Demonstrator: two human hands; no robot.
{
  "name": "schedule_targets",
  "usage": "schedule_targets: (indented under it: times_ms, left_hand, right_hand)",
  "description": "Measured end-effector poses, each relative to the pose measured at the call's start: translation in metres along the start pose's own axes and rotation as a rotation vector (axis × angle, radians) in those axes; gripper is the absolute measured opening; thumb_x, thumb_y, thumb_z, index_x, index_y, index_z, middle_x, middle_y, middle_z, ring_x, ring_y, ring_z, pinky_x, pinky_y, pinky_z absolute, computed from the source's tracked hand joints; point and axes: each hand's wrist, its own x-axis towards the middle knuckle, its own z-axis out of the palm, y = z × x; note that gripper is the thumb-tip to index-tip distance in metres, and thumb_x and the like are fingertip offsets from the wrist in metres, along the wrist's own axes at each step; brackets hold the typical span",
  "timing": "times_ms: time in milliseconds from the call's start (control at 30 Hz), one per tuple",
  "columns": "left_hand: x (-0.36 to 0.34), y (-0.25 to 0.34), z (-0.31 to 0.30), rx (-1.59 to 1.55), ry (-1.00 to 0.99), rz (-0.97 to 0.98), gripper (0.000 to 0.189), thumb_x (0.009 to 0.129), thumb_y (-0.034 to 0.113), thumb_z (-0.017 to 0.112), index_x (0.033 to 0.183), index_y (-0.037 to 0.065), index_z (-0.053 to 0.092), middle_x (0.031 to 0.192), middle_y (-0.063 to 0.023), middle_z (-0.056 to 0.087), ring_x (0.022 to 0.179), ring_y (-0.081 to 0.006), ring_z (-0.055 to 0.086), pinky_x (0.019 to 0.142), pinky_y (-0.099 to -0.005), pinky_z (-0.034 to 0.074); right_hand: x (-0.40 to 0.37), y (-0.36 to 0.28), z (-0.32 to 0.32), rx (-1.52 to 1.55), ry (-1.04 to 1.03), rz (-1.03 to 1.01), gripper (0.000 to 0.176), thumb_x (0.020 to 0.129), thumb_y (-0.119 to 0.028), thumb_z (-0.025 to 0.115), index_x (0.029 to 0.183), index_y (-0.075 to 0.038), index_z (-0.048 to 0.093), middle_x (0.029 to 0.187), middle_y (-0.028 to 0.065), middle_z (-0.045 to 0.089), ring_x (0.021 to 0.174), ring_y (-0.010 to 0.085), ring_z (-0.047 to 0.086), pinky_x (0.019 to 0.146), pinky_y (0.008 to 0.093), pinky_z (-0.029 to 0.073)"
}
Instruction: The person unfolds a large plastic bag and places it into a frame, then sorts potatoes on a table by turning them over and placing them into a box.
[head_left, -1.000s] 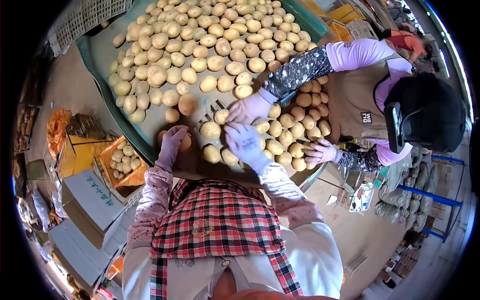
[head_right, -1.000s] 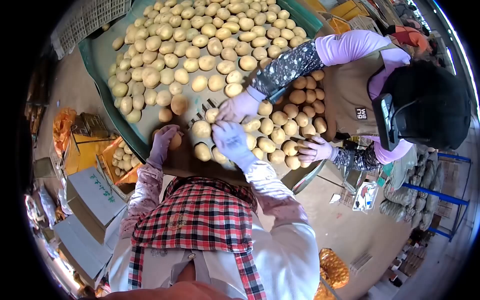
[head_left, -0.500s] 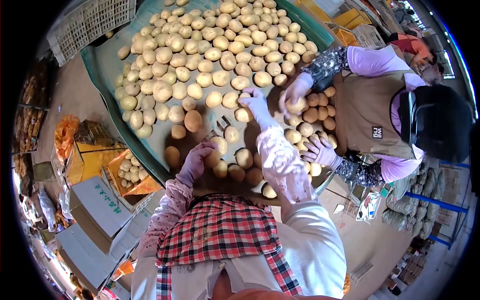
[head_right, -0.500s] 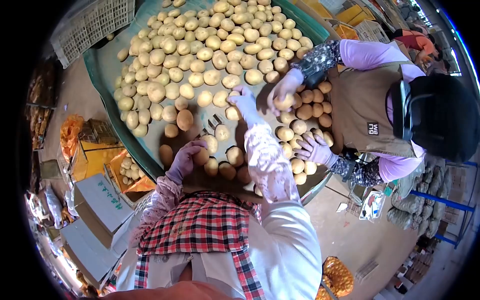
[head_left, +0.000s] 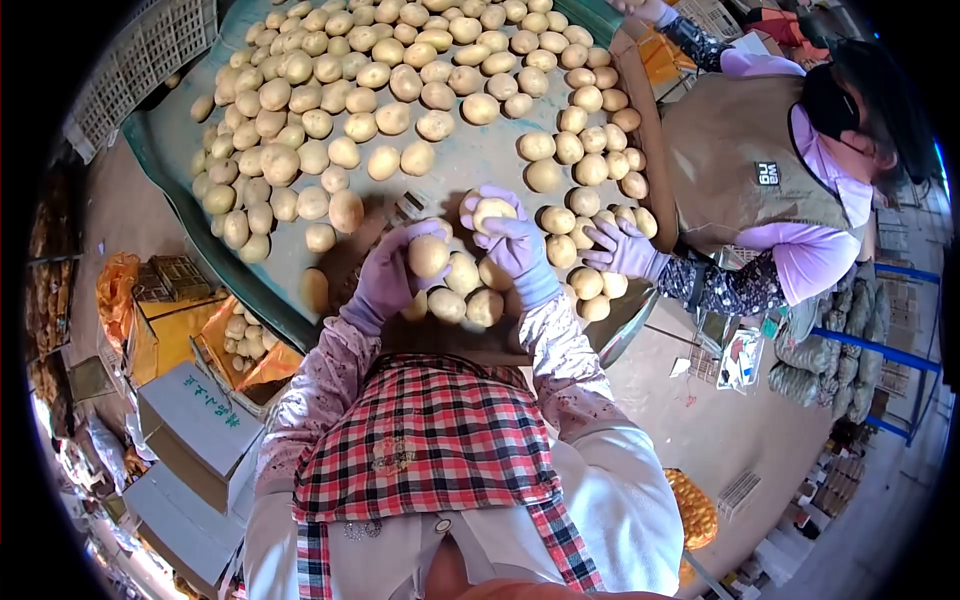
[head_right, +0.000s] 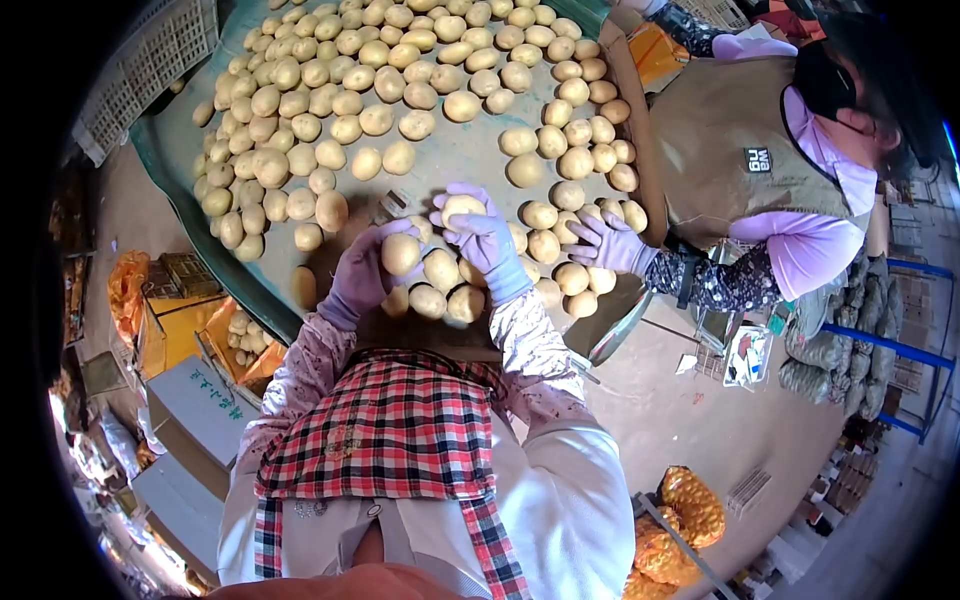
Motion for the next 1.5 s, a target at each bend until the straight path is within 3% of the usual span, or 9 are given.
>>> schedule_targets:
  times_ms: [100,300,467,567,667,1033,1167,1300,1500]
  left_hand:
    - [0.002,-0.021,-0.001,-0.215,0.109,-0.126,0.044,0.107,0.022,0.025,0.137,-0.006,0.040,0.128,-0.0148,0.055,0.116,-0.0237,0.057,0.101,-0.0383,0.047]
    - [-0.011,-0.012,0.004,0.668,-0.011,0.250,0.048,0.098,0.026,0.053,0.136,-0.002,0.045,0.124,-0.0121,0.057,0.114,-0.0214,0.056,0.100,-0.0365,0.045]
    - [-0.033,-0.059,0.008,0.091,-0.005,0.005,0.052,0.075,-0.005,0.073,0.124,0.004,0.055,0.120,-0.0064,0.060,0.107,-0.0205,0.060,0.094,-0.0316,0.049]
    - [-0.027,-0.057,0.005,-0.723,0.111,-0.576,0.038,0.097,0.018,0.047,0.133,0.007,0.050,0.127,-0.0083,0.059,0.110,-0.0194,0.059,0.096,-0.0371,0.048]
    - [-0.022,-0.084,0.005,-0.076,0.034,-0.218,0.035,0.099,0.019,0.044,0.131,0.005,0.051,0.126,-0.0104,0.059,0.112,-0.0233,0.058,0.099,-0.0420,0.048]
    - [-0.001,-0.045,0.032,-1.101,0.194,-0.752,0.037,0.101,0.036,0.045,0.122,0.007,0.055,0.119,-0.0095,0.061,0.109,-0.0250,0.060,0.094,-0.0424,0.052]
    - [-0.015,-0.069,0.021,-0.502,0.138,-0.497,0.035,0.096,0.033,0.052,0.122,0.009,0.057,0.115,-0.0075,0.062,0.110,-0.0235,0.058,0.091,-0.0390,0.049]
    - [-0.018,-0.034,0.020,-1.029,0.155,-0.697,0.031,0.096,0.027,0.053,0.120,0.008,0.059,0.107,-0.0073,0.062,0.101,-0.0208,0.059,0.079,-0.0348,0.050]
    - [-0.021,-0.005,0.018,-0.796,0.141,-0.725,0.030,0.095,0.032,0.053,0.112,0.008,0.060,0.096,-0.0045,0.060,0.086,-0.0170,0.058,0.063,-0.0265,0.047]
  right_hand:
    - [-0.013,-0.002,-0.015,0.128,0.117,0.063,0.036,0.099,-0.034,0.044,0.113,-0.004,0.059,0.102,0.0173,0.068,0.079,0.0306,0.070,0.056,0.0337,0.058]
    - [-0.057,0.008,0.002,0.077,0.154,-0.004,0.039,0.086,0.002,0.057,0.124,-0.002,0.052,0.119,0.0163,0.060,0.104,0.0302,0.064,0.088,0.0398,0.057]
    - [-0.081,0.023,-0.013,-0.024,0.319,0.165,0.029,0.093,-0.020,0.057,0.118,-0.005,0.057,0.102,0.0130,0.067,0.080,0.0269,0.069,0.056,0.0291,0.056]
    - [-0.085,0.028,-0.012,0.065,0.410,0.151,0.032,0.096,-0.033,0.051,0.114,-0.007,0.059,0.102,0.0118,0.068,0.083,0.0281,0.069,0.058,0.0324,0.056]
    - [-0.087,0.030,-0.012,0.154,0.442,0.111,0.033,0.097,-0.034,0.050,0.116,-0.009,0.059,0.108,0.0106,0.066,0.094,0.0268,0.067,0.067,0.0347,0.057]
    - [-0.066,0.058,0.033,-1.190,0.096,-0.546,0.018,0.093,-0.010,0.055,0.109,-0.005,0.062,0.109,0.0108,0.061,0.105,0.0293,0.058,0.092,0.0385,0.046]
    - [-0.040,0.035,0.045,-1.580,-0.072,-0.881,0.023,0.082,-0.007,0.060,0.105,-0.006,0.063,0.110,0.0144,0.062,0.103,0.0376,0.058,0.091,0.0451,0.045]
    - [0.007,0.005,0.000,-1.978,0.393,-0.650,0.041,0.083,-0.017,0.060,0.123,-0.010,0.056,0.125,0.0213,0.051,0.109,0.0393,0.051,0.087,0.0477,0.046]
    - [-0.003,0.013,-0.023,-2.192,0.244,-0.489,0.055,0.078,-0.020,0.064,0.131,-0.016,0.051,0.130,0.0201,0.045,0.108,0.0397,0.047,0.085,0.0486,0.045]
